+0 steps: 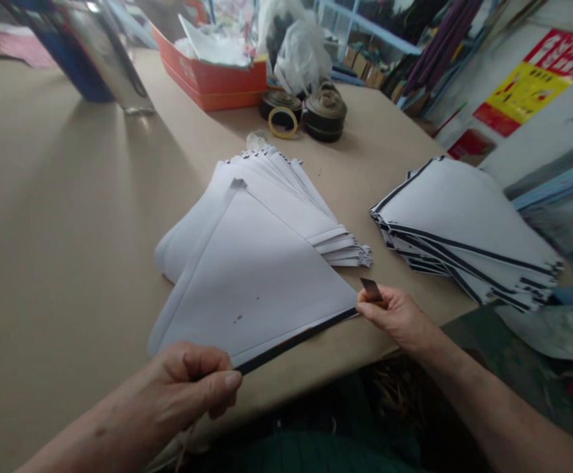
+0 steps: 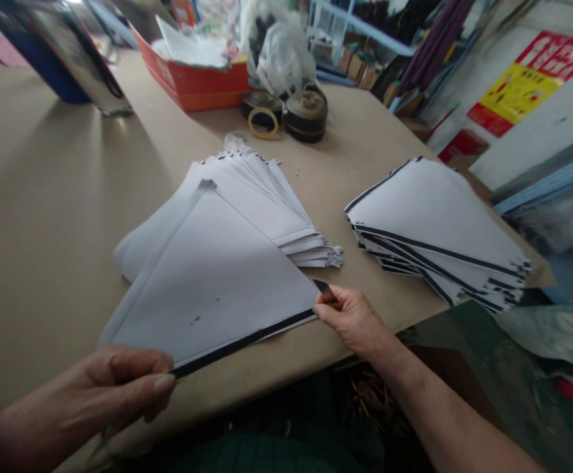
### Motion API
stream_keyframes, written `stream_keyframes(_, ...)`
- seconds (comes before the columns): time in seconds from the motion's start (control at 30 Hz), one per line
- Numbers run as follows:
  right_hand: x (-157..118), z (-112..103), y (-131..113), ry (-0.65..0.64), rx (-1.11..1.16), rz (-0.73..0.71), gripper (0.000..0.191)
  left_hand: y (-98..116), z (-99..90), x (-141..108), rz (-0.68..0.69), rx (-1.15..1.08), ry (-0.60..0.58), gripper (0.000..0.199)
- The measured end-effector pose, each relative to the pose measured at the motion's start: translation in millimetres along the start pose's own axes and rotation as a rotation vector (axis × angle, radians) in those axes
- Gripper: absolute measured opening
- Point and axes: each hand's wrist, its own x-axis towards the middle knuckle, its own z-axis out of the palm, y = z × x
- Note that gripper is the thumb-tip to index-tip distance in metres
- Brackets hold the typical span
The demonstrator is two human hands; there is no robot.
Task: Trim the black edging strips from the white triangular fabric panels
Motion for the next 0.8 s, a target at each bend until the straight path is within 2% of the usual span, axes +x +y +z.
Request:
stream_keyframes(0.1,4.8,-22.7,21.5,0.083,-0.102,0.049,0.017,9.0,-3.3,9.2,-0.114,0.093,-0.036,0.046)
stream_keyframes(0.23,6.0,-30.0,36.3,0.077,-0.210,0.118,0.022,6.5,-2.4,19.2,-0.153,0.209,-0.013,0.045)
stream_keyframes(0.37,6.1,-26.8,32.0,0.091,-0.319,0.140,0.025,0.8,-1.6,24.9,-0.157,0.273,0.012,0.044)
stream_keyframes(0.8,8.1,-22.6,26.2,0.069,-0.643,0.020,0.019,-14.9,-2.1,36.7,-0.116,0.337,0.009,0.044)
